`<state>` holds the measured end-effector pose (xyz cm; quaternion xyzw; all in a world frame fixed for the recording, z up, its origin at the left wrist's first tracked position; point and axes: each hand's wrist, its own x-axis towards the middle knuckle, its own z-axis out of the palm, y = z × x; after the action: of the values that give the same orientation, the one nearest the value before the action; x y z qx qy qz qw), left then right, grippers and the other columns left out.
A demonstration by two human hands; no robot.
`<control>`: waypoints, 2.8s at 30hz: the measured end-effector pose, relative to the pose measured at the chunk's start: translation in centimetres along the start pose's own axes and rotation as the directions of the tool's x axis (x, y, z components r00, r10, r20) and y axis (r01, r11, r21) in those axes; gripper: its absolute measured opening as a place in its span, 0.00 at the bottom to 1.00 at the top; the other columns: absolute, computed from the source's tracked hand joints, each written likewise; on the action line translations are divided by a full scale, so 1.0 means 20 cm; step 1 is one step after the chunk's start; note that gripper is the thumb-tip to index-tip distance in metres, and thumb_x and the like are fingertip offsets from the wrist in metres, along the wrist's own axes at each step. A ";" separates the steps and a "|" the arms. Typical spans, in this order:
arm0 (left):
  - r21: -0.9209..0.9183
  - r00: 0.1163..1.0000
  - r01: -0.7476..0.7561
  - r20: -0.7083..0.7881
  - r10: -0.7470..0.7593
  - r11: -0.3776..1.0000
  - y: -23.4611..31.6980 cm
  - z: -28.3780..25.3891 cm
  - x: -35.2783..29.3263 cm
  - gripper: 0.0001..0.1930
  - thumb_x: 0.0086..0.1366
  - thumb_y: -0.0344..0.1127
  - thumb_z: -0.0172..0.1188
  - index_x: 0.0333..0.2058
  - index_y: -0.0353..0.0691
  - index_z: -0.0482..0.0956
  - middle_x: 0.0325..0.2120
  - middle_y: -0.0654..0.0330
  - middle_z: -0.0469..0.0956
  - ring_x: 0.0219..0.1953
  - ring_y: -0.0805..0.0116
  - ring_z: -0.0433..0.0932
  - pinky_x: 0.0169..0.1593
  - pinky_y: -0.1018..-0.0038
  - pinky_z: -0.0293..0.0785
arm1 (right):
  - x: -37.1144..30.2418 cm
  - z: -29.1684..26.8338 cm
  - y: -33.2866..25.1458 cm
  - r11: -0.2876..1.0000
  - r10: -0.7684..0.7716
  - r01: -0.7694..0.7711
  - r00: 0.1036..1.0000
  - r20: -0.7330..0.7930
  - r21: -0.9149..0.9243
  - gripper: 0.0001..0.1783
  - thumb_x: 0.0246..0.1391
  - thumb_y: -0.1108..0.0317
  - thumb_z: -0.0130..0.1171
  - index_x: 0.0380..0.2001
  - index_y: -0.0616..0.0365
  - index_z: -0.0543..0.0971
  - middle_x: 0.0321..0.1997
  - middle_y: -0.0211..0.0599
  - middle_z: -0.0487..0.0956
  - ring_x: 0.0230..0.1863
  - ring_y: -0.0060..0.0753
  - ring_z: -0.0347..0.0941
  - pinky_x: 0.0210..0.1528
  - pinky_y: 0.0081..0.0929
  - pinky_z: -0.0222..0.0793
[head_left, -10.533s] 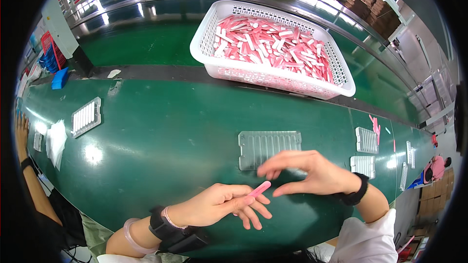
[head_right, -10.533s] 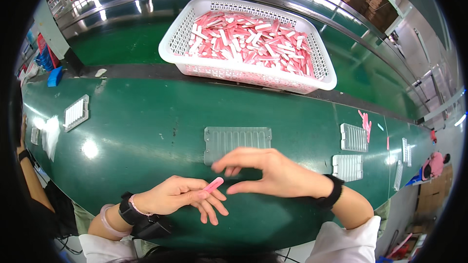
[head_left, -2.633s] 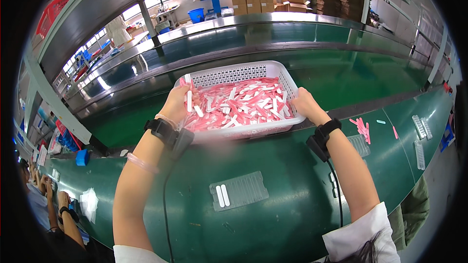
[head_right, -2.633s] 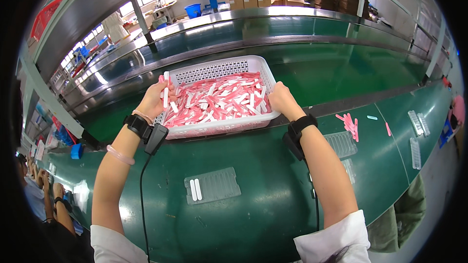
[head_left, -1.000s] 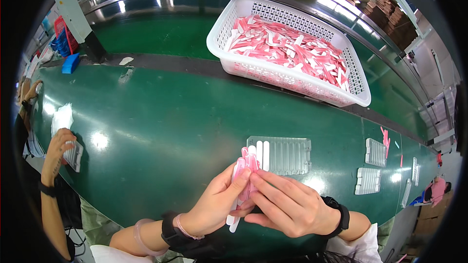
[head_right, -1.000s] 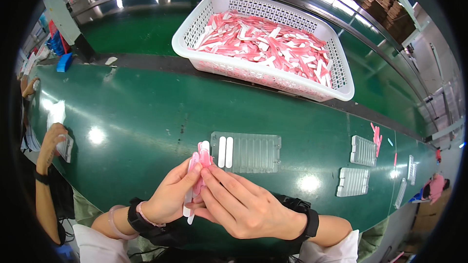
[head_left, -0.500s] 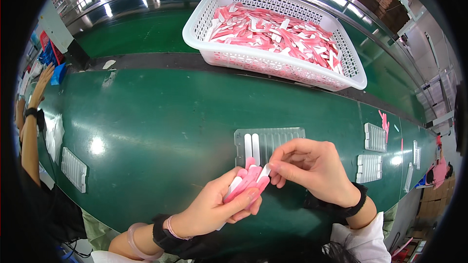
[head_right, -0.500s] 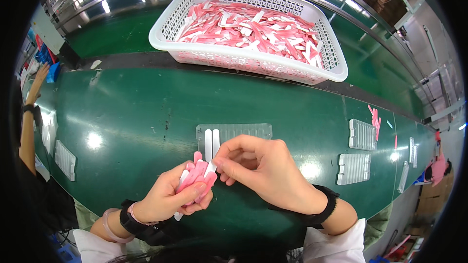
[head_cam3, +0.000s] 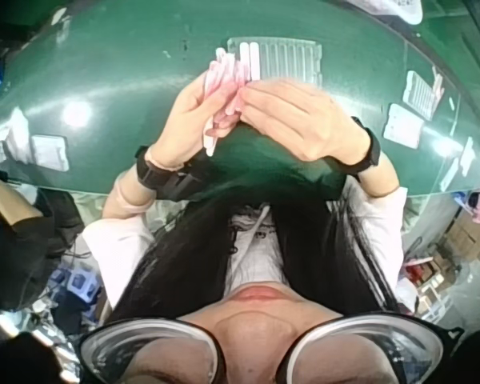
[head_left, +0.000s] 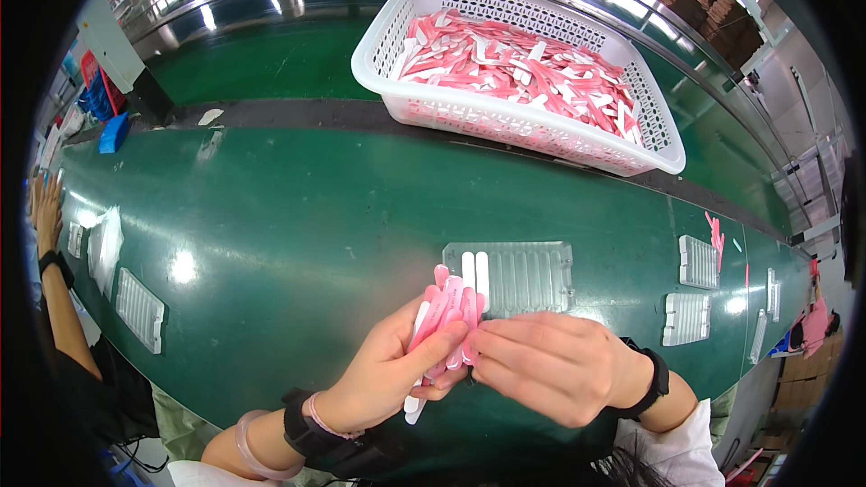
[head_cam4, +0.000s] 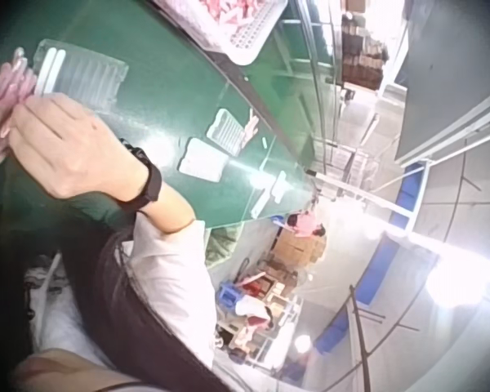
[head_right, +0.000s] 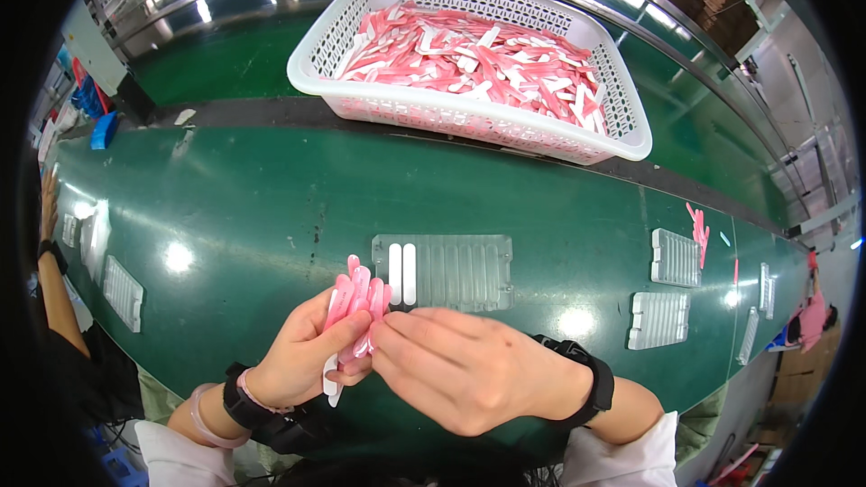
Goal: Assembling small white and pink plastic components into a clear tray on an assembly line.
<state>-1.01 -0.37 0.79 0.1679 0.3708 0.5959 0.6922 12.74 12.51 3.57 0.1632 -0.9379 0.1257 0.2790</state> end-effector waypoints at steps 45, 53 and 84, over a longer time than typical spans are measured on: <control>0.039 0.994 -0.051 -0.093 0.055 0.998 -0.01 -0.01 0.02 0.07 0.63 0.31 0.46 0.38 0.36 0.62 0.27 0.58 0.70 0.18 0.80 0.62 0.17 0.85 0.52 | -0.02 -0.09 0.13 -0.081 0.776 -0.633 0.445 0.447 0.770 0.06 0.47 0.78 0.56 0.31 0.68 0.73 0.28 0.38 0.76 0.31 0.24 0.74 0.36 0.18 0.71; 0.117 0.996 0.000 -0.091 0.011 0.993 0.01 0.01 0.03 0.06 0.63 0.29 0.44 0.38 0.36 0.62 0.28 0.56 0.70 0.19 0.79 0.61 0.18 0.85 0.52 | 0.02 -0.07 0.42 0.307 0.756 -0.921 0.388 0.527 0.238 0.12 0.38 0.74 0.63 0.28 0.68 0.75 0.22 0.34 0.76 0.25 0.20 0.72 0.29 0.17 0.68; 0.012 0.998 0.007 -0.059 -0.007 1.000 -0.01 0.00 0.02 0.10 0.65 0.35 0.42 0.41 0.35 0.64 0.25 0.60 0.69 0.20 0.80 0.62 0.18 0.85 0.52 | -0.09 -0.06 0.02 0.793 0.596 -0.608 0.788 0.156 0.041 0.13 0.41 0.74 0.60 0.34 0.64 0.73 0.33 0.39 0.75 0.33 0.33 0.71 0.35 0.27 0.68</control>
<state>-0.95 -0.12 0.58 0.1530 0.3953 0.5960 0.6820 14.56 13.64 3.43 -0.1240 -0.9510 0.2382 0.1529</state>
